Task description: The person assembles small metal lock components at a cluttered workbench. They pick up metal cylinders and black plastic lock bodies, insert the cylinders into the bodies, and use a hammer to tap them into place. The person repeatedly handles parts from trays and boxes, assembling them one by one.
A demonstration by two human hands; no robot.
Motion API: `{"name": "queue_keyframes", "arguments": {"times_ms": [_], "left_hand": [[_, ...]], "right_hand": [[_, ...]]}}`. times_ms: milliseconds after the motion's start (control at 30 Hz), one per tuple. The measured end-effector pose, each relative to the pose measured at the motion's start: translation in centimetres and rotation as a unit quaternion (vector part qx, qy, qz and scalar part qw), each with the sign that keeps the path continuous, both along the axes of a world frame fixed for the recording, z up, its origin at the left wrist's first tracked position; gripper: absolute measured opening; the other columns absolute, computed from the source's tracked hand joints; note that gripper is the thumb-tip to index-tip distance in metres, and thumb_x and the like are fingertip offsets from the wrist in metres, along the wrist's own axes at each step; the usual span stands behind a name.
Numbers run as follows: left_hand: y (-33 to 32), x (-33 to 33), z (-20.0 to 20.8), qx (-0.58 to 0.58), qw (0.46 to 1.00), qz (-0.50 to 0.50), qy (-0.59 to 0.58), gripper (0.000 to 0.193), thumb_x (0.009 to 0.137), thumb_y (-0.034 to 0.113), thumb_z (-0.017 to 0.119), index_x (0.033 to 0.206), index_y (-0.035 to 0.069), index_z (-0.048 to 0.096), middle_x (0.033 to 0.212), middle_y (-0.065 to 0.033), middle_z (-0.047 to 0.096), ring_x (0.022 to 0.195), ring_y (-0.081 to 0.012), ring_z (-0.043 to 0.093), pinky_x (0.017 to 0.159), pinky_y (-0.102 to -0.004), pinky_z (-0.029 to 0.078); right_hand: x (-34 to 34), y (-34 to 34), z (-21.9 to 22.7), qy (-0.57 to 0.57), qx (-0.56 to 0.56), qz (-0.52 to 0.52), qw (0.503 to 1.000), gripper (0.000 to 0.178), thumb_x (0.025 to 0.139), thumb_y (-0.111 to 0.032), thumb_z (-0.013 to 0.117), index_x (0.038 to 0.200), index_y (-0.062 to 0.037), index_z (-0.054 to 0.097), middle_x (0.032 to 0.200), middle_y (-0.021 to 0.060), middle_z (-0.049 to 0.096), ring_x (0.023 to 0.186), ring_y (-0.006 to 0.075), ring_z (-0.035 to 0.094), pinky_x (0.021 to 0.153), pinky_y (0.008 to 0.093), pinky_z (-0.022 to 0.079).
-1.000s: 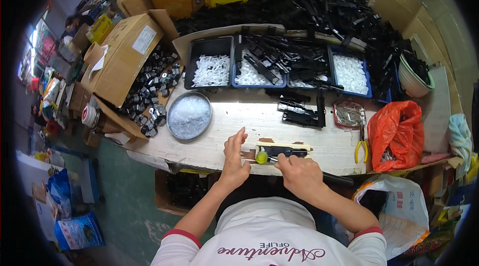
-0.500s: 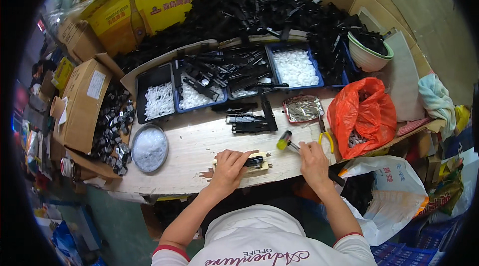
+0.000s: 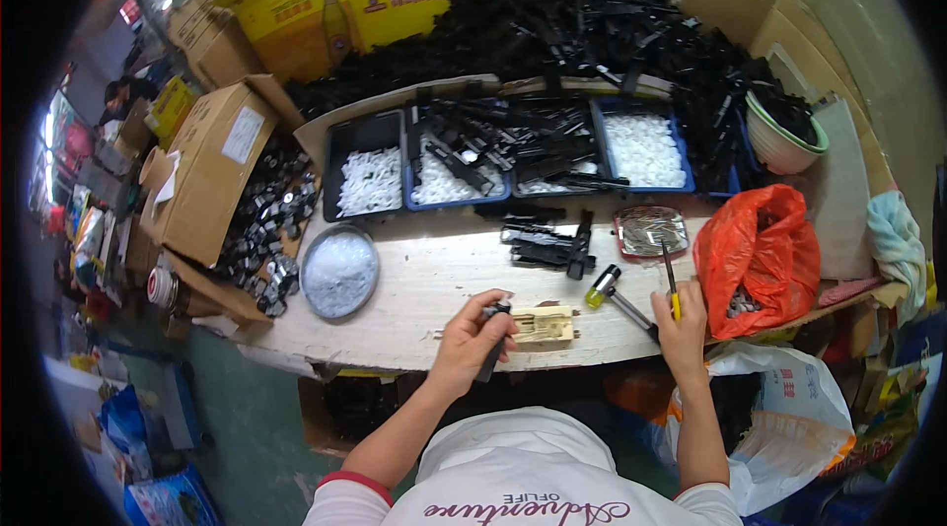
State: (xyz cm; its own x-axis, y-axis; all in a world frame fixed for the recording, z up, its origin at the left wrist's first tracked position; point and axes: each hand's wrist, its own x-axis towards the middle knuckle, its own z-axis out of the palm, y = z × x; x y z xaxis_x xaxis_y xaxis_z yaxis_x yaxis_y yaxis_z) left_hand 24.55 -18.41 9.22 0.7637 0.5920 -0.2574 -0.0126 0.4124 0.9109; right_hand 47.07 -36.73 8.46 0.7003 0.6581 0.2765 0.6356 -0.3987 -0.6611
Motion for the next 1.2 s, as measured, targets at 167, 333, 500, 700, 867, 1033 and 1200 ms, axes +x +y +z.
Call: {"name": "queue_keyframes", "arguments": {"times_ms": [167, 333, 500, 700, 867, 1033, 1200], "left_hand": [[-1.0, -1.0, 0.0, 0.094, 0.995, -0.012, 0.022, 0.026, 0.091, 0.016, 0.051, 0.115, 0.005, 0.051, 0.074, -0.0032, 0.056, 0.062, -0.0065, 0.054, 0.053, -0.0191, 0.046], [-1.4, -2.0, 0.3, 0.219, 0.975, 0.016, 0.037, 0.026, 0.089, 0.015, 0.056, 0.111, 0.002, 0.056, 0.071, -0.0025, 0.057, 0.057, -0.0054, 0.052, 0.05, -0.0183, 0.045], [-1.5, -2.6, -0.1, 0.289, 0.956, 0.047, 0.035, 0.026, 0.086, 0.013, 0.059, 0.108, -0.001, 0.057, 0.071, -0.0026, 0.057, 0.056, -0.0055, 0.051, 0.048, -0.0188, 0.045], [0.5, -4.3, 0.7, -0.11, 0.989, -0.088, 0.051, 0.019, 0.087, 0.016, 0.056, 0.097, 0.0, 0.056, 0.064, -0.0071, 0.057, 0.048, -0.0098, 0.052, 0.041, -0.0218, 0.043], [1.0, -8.0, -2.1, -0.396, 0.889, -0.168, -0.155, 0.022, 0.086, 0.018, 0.056, 0.097, -0.001, 0.054, 0.063, -0.013, 0.057, 0.046, -0.0172, 0.054, 0.038, -0.0273, 0.043], [1.7, -13.8, -1.2, -0.165, 0.977, -0.114, 0.08, 0.028, 0.087, 0.023, 0.056, 0.1, -0.001, 0.057, 0.068, -0.013, 0.06, 0.054, -0.0191, 0.059, 0.048, -0.026, 0.048], [2.5, -20.9, -1.4, 0.487, 0.699, -0.008, 0.523, 0.043, 0.069, 0.025, 0.072, 0.107, 0.008, 0.062, 0.083, -0.015, 0.065, 0.075, -0.0293, 0.064, 0.066, -0.0347, 0.05]], "right_hand": [[-7.2, 2.6, 3.7, 0.126, 0.008, 0.226, 0.966, 0.016, 0.081, -0.01, 0.058, 0.079, 0.0047, 0.052, 0.088, 0.0161, 0.052, 0.078, 0.0308, 0.053, 0.07, 0.034, 0.042], [-9.4, 4.3, 3.1, 0.095, -0.02, 0.307, 0.947, 0.018, 0.083, -0.013, 0.059, 0.081, 0.0041, 0.054, 0.099, 0.0196, 0.054, 0.089, 0.0351, 0.053, 0.076, 0.0392, 0.043], [-10.2, 5.1, 3.0, 0.045, -0.058, 0.329, 0.942, 0.022, 0.082, -0.016, 0.06, 0.079, 0.0044, 0.052, 0.096, 0.0183, 0.053, 0.087, 0.0338, 0.051, 0.075, 0.0396, 0.043], [-10.4, 5.3, 3.4, 0.021, -0.129, 0.367, 0.921, 0.021, 0.079, -0.014, 0.061, 0.073, 0.004, 0.051, 0.08, 0.0163, 0.05, 0.075, 0.0324, 0.053, 0.067, 0.0401, 0.044], [-11.8, 6.4, 4.8, -0.035, -0.137, 0.458, 0.878, 0.023, 0.079, -0.016, 0.062, 0.074, 0.004, 0.053, 0.082, 0.0172, 0.052, 0.074, 0.0325, 0.053, 0.066, 0.0398, 0.044], [-13.4, 8.1, 3.6, -0.053, -0.063, 0.482, 0.872, 0.025, 0.079, -0.02, 0.062, 0.079, 0.0049, 0.056, 0.097, 0.0202, 0.054, 0.082, 0.0331, 0.05, 0.074, 0.0401, 0.042], [-8.8, 5.3, 1.9, -0.001, -0.021, 0.209, 0.978, 0.017, 0.081, -0.012, 0.058, 0.081, 0.0041, 0.053, 0.089, 0.018, 0.051, 0.085, 0.0336, 0.049, 0.076, 0.0395, 0.039]]}}
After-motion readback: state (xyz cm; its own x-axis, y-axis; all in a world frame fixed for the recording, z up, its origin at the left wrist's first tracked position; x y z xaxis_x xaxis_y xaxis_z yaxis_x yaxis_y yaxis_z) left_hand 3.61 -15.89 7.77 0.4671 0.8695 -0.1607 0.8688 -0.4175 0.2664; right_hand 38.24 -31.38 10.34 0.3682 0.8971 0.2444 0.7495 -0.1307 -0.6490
